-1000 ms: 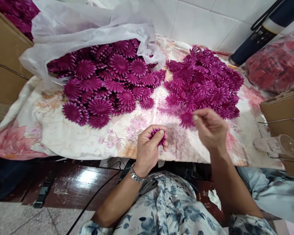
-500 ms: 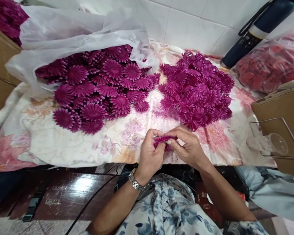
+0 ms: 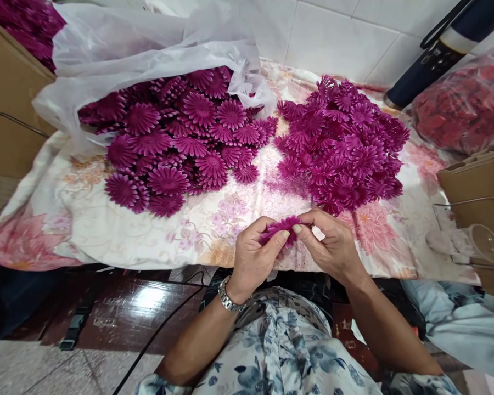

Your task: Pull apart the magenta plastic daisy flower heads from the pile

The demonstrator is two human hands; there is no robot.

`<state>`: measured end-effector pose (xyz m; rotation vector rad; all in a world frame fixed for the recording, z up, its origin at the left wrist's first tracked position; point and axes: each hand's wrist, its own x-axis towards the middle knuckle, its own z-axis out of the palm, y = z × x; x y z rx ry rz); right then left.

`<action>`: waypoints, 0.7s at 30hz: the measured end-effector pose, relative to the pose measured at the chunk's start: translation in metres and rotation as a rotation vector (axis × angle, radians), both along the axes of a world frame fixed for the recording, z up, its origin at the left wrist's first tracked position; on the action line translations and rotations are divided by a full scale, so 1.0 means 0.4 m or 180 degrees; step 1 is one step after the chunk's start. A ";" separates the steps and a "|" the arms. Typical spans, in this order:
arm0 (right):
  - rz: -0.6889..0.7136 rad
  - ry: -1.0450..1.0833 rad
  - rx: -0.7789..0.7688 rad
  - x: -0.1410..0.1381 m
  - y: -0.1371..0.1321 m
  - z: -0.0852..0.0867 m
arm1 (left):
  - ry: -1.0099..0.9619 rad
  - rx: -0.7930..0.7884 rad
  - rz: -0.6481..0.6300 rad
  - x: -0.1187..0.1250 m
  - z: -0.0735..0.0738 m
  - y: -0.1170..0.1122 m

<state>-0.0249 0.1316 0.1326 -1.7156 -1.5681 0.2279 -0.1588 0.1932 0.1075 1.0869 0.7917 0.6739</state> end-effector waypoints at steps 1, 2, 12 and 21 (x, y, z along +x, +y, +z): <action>-0.0020 0.0104 -0.0057 0.000 0.000 0.001 | 0.0085 0.0087 0.0017 -0.001 0.000 0.002; -0.0031 0.0207 -0.0118 0.000 0.000 0.002 | 0.0140 0.0161 0.0030 -0.002 0.000 0.003; 0.0048 0.0747 -0.0332 0.007 0.002 -0.008 | -0.0584 -0.0765 -0.0410 0.001 -0.006 0.003; -0.0042 0.1722 -0.0257 0.018 -0.003 -0.031 | -0.0706 -0.0663 0.0459 -0.004 -0.003 0.010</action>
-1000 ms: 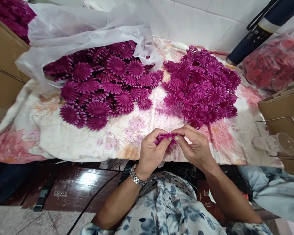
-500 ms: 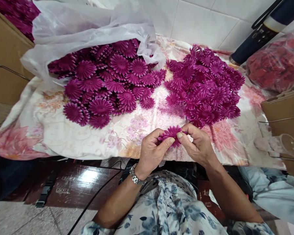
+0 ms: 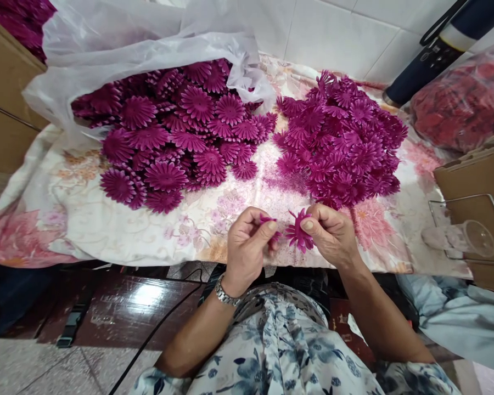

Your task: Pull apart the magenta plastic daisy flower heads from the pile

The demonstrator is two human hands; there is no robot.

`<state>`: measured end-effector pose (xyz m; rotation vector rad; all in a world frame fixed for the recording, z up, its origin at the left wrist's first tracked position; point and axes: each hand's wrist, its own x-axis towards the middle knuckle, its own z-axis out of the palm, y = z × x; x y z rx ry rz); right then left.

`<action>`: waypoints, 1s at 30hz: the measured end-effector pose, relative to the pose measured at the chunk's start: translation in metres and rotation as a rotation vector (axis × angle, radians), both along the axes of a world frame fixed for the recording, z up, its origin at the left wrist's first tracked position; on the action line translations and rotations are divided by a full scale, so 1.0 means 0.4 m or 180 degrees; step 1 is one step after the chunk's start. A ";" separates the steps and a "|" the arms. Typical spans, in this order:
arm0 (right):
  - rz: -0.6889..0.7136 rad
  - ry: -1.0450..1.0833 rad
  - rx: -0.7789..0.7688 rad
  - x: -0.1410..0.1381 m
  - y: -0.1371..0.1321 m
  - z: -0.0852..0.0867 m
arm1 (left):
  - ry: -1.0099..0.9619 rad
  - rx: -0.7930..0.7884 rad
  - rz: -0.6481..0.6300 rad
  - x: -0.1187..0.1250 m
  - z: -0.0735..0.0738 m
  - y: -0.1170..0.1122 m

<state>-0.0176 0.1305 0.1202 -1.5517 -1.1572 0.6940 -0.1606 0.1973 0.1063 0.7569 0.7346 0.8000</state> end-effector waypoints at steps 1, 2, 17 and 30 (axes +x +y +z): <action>-0.0022 0.0005 0.0032 0.003 0.000 0.002 | -0.0035 0.0094 0.0138 -0.005 0.001 0.005; -0.0013 -0.0006 0.0054 0.006 0.000 0.005 | -0.0050 0.0202 0.0168 -0.009 0.004 0.009; -0.0249 -0.0817 0.0529 0.091 0.062 0.073 | -0.0123 -0.0200 -0.0250 -0.001 0.008 0.020; 0.0893 -0.1099 0.0046 0.019 0.049 0.038 | -0.0149 -0.0214 -0.0437 0.007 -0.002 0.007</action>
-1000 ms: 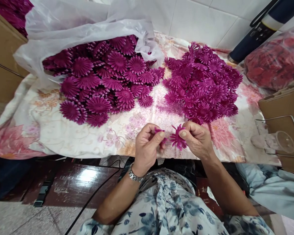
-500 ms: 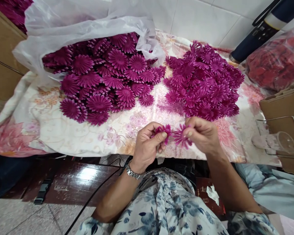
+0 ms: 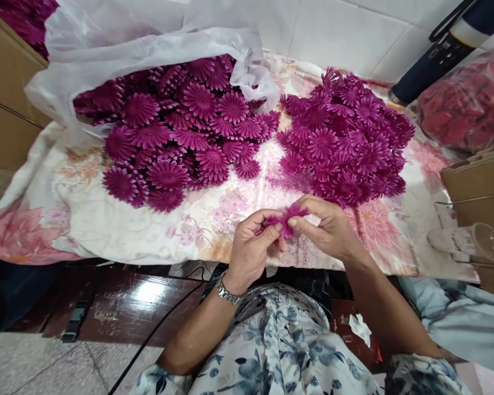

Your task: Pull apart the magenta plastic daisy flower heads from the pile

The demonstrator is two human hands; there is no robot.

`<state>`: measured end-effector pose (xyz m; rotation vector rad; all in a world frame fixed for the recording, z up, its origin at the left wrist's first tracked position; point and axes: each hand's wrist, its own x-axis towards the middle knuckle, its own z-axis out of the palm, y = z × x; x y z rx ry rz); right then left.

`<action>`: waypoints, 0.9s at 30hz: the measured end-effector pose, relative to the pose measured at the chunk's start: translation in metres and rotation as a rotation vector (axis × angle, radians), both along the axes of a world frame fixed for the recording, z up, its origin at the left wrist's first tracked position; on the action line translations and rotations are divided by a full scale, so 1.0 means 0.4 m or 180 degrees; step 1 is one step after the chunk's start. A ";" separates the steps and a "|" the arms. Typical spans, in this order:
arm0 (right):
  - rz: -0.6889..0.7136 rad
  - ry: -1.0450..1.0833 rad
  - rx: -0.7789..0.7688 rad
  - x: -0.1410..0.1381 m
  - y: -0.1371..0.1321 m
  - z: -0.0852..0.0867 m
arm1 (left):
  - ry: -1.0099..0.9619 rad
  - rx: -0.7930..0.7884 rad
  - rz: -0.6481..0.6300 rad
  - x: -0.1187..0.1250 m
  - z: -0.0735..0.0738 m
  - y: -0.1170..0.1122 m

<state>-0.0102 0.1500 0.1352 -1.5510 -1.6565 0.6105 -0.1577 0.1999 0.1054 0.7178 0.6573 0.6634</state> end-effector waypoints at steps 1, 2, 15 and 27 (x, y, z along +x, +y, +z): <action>-0.0204 -0.0035 0.0035 0.015 0.003 0.007 | -0.0020 0.0022 0.0012 0.000 0.001 0.000; -0.0507 -0.0236 0.0096 0.038 0.008 0.019 | -0.0070 0.0045 0.0006 -0.001 0.003 0.001; 0.0035 -0.0406 0.0099 -0.016 -0.024 -0.015 | -0.0376 -0.0579 -0.0373 0.006 0.021 -0.009; -0.1810 -0.2052 0.0694 0.149 0.021 0.072 | -0.0025 0.0504 -0.0730 0.008 0.027 0.004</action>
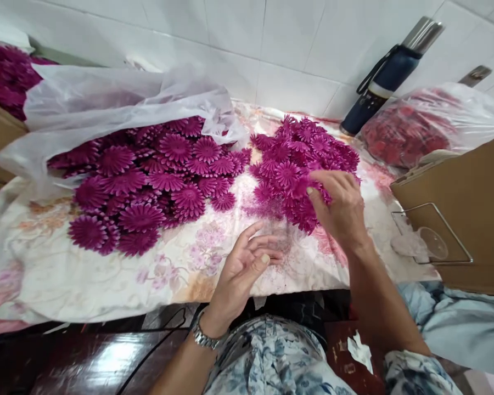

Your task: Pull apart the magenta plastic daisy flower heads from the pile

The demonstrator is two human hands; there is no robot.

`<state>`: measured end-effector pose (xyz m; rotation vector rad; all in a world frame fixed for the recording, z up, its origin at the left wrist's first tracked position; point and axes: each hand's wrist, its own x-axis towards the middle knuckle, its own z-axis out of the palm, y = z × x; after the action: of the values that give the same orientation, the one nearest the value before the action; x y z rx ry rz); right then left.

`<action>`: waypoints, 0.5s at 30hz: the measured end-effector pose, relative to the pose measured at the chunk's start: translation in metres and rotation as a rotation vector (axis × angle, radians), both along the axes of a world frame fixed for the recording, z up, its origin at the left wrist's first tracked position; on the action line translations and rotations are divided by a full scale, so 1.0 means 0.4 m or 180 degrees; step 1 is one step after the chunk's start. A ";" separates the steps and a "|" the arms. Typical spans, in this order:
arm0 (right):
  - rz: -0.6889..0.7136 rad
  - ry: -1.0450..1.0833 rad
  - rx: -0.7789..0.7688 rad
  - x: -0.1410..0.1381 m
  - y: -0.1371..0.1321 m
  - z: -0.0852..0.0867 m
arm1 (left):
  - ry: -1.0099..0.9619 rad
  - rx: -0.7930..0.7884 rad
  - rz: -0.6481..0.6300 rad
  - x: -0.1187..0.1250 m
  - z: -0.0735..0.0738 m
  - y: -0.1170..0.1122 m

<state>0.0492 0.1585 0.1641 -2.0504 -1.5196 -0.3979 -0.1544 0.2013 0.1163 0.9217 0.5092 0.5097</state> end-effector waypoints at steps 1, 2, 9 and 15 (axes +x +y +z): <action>-0.0297 -0.0163 -0.0070 0.032 -0.004 0.008 | 0.0235 0.0354 0.0000 -0.005 -0.001 0.007; -0.0443 -0.0246 -0.0189 0.060 -0.013 0.012 | 0.0502 0.0784 -0.0036 -0.010 -0.001 0.014; -0.0136 -0.0055 -0.0995 0.129 -0.167 -0.058 | 0.1986 0.4208 -0.0303 0.060 0.067 0.077; -0.0533 0.0151 -0.1101 0.154 -0.200 -0.141 | 0.2312 0.5249 -0.1009 0.241 0.062 0.100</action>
<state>0.1108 0.0785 0.1079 -2.4459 -1.4743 -0.1535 -0.0580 0.2414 0.1411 2.7770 0.5080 0.1920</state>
